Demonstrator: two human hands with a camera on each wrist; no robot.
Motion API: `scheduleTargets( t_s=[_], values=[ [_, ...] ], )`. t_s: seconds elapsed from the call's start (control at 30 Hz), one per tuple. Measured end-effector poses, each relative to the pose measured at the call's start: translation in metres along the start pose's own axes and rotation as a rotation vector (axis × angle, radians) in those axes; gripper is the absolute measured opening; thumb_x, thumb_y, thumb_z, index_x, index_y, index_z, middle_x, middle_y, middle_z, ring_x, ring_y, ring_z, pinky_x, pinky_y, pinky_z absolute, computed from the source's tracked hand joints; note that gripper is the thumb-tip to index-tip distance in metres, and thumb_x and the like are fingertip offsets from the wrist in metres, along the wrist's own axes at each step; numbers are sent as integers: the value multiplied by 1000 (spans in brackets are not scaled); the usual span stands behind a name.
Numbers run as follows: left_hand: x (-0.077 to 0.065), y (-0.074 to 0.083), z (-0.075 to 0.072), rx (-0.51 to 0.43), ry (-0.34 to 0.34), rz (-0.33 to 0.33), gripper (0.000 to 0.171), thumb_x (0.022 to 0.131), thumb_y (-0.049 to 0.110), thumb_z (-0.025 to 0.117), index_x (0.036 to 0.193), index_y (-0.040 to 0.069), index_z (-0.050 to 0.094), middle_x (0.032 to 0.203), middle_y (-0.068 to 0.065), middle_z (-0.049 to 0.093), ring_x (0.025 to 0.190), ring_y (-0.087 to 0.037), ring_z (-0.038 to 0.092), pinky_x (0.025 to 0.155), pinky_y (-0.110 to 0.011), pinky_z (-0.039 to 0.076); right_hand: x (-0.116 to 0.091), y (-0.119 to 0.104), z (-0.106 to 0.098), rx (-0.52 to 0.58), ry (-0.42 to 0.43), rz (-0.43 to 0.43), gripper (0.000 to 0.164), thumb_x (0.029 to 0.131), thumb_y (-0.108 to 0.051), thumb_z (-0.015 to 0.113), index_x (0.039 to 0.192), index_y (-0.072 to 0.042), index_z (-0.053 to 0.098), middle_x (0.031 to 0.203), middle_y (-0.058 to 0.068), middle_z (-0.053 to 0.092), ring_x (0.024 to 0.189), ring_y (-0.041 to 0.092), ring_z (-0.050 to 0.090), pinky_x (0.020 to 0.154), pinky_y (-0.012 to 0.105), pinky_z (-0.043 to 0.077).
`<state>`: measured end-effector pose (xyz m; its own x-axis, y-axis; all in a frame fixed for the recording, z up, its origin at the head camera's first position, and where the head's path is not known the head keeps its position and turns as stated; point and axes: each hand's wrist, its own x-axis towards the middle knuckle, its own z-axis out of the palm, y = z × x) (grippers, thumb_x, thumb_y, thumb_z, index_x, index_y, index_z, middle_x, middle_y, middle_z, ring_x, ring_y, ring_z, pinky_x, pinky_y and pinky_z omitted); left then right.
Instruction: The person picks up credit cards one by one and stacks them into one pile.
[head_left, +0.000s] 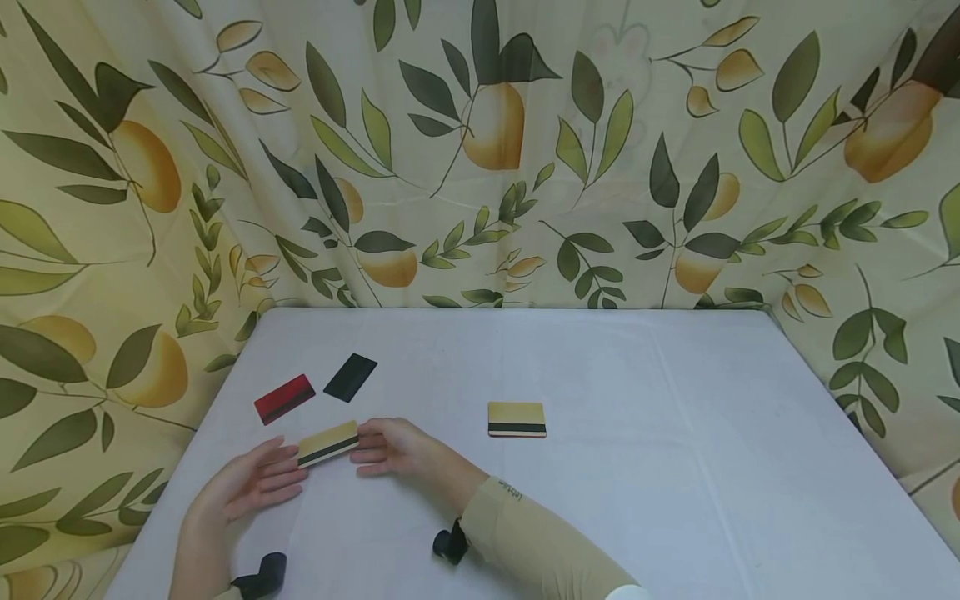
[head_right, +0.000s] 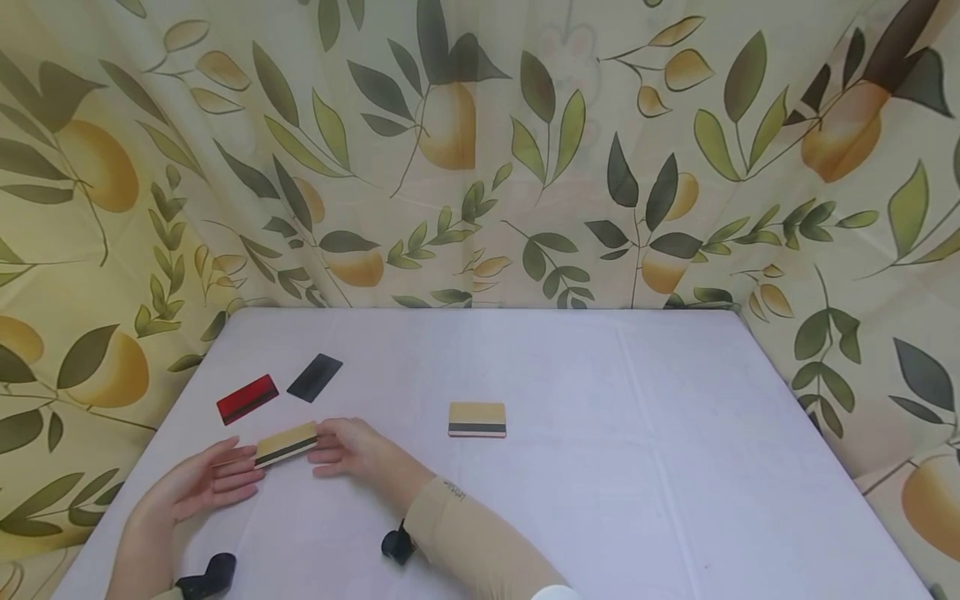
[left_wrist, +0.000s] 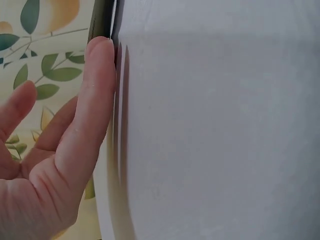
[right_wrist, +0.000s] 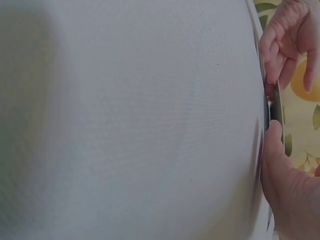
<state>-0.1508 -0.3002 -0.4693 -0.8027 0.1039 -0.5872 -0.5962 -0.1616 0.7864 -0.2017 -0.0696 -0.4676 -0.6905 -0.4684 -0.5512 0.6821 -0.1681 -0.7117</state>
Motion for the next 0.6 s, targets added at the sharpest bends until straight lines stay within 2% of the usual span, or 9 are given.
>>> scheduleTargets(
  t_s=[0.07, 0.23, 0.3, 0.6],
  values=[
    [0, 0, 2, 15, -2, 10, 64, 96, 35, 44, 138, -10, 25, 103, -11, 64, 93, -25, 64, 87, -44, 49, 0, -1, -1, -1, 5, -1, 34, 91, -11, 51, 120, 6, 51, 116, 24, 57, 107, 37, 56, 90, 53, 44],
    [2, -1, 6, 7, 21, 19, 48, 94, 29, 52, 130, -1, 44, 99, -10, 66, 91, -24, 65, 84, -44, 50, 0, -3, -4, 3, 17, -7, 35, 90, -13, 55, 120, 4, 53, 112, 21, 61, 102, 36, 59, 86, 52, 47],
    [2, -1, 9, 6, 31, 20, 46, 92, 28, 55, 128, 1, 46, 97, -9, 67, 89, -24, 66, 83, -44, 51, 0, -4, -6, -1, 23, -12, 34, 89, -14, 56, 119, 3, 55, 111, 19, 62, 100, 35, 60, 85, 51, 49],
    [6, 1, 19, 30, 4, 49, 59, 92, 27, 55, 141, 5, 30, 100, -9, 67, 91, -25, 65, 84, -41, 51, 1, -7, -13, -63, 96, -65, 32, 87, -12, 58, 117, -2, 59, 106, 13, 65, 89, 30, 65, 74, 46, 54]
  ],
)
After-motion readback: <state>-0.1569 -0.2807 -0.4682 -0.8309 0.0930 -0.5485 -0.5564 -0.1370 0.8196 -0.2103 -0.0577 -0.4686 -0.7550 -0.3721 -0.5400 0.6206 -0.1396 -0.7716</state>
